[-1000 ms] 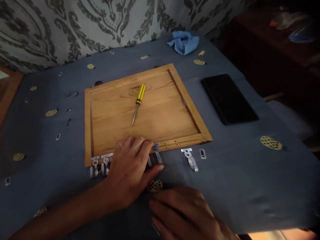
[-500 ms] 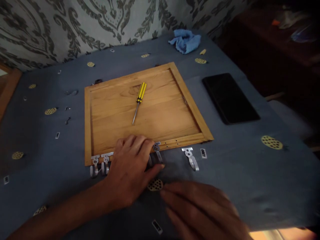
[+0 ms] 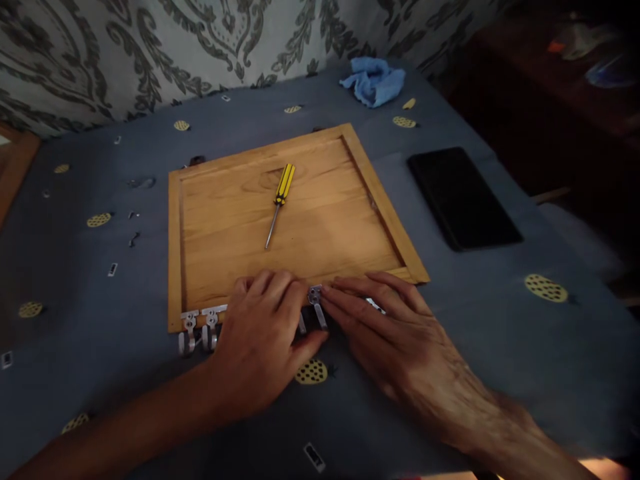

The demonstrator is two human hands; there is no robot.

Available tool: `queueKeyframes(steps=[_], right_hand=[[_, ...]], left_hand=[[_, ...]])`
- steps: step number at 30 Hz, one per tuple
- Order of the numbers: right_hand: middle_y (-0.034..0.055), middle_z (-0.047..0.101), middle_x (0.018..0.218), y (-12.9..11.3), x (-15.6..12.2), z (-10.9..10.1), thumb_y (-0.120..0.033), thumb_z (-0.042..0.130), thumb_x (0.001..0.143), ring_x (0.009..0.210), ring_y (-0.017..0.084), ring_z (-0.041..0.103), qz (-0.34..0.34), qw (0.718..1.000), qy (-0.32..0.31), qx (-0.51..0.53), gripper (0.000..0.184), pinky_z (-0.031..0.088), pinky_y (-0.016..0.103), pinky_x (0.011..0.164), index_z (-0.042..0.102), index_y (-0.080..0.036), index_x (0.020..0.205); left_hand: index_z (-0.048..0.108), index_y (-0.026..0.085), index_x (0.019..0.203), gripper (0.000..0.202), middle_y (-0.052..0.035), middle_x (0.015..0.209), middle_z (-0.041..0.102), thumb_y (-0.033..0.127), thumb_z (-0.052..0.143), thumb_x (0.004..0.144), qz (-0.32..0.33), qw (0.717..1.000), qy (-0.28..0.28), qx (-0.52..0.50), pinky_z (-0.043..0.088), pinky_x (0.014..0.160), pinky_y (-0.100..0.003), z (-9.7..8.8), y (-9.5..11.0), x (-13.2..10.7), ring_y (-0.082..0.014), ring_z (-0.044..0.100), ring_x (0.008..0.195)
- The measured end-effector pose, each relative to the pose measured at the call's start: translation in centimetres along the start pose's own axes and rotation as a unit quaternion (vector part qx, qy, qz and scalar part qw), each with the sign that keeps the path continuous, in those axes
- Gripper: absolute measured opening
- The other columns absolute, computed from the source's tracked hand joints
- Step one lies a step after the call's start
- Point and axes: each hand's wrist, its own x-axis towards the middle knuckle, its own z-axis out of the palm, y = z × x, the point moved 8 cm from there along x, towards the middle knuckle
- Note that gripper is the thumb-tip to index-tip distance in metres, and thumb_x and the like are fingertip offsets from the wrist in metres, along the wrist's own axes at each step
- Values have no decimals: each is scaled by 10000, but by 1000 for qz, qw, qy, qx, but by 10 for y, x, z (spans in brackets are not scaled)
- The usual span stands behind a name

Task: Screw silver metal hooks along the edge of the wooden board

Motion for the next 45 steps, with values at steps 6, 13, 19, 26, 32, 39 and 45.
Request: queueKeyframes(steps=[6,13,19,26,32,39,45], right_hand=[[75,703,1222,1,-3,1,-128,444,973,1185,206,582,2,1000,-7,15,306,375,444,1064,630,-116,1215],[59,708,1222,3,-7,6,-170,448,988,1219,206,570,21,999,-1,33,284,330,462,1096,633,-140,1203],[69,686,1261,0,-10,9,-150,450,983,1239,235,548,8,1000,-11,20,286,310,482,1099,629,-104,1202],[70,701,1234,1,-10,8,-195,465,985,1222,216,571,20,1000,2,24,283,347,479,1090,636,-138,1202],[66,692,1255,1,-10,8,-179,458,988,1231,193,571,21,999,4,28,289,341,451,1103,620,-148,1225],[61,683,1272,-1,-9,8,-180,441,978,1250,213,552,17,1000,-10,14,318,308,499,1123,615,-168,1245],[38,686,1269,-1,-8,6,-181,379,1003,1242,211,549,17,1000,-10,8,324,256,492,1147,644,-156,1189]], left_hand=[[511,183,1094,310,-78,1070,627,367,644,882,6,1000,-9,3,455,808,-501,2,0,-1,-300,560,992],[484,189,1124,308,-73,1088,619,326,629,890,11,1000,-6,-15,456,816,-491,0,0,-2,-289,561,994],[473,195,1131,330,-69,1089,622,324,644,879,7,1000,-8,-14,450,823,-480,0,0,-2,-286,561,1003],[458,209,1132,324,-66,1087,619,336,630,888,11,1000,-9,-11,453,824,-481,0,-1,-2,-284,564,1005],[460,209,1127,315,-71,1093,622,323,630,887,7,1000,-15,-17,457,832,-492,0,-1,-2,-282,565,1005],[471,202,1117,308,-77,1075,628,313,632,879,13,1000,-2,-12,466,825,-484,1,0,0,-284,576,991],[397,180,1269,559,-109,1165,621,436,672,855,17,1000,1,-10,469,872,-488,-9,0,-7,-297,576,1050]])
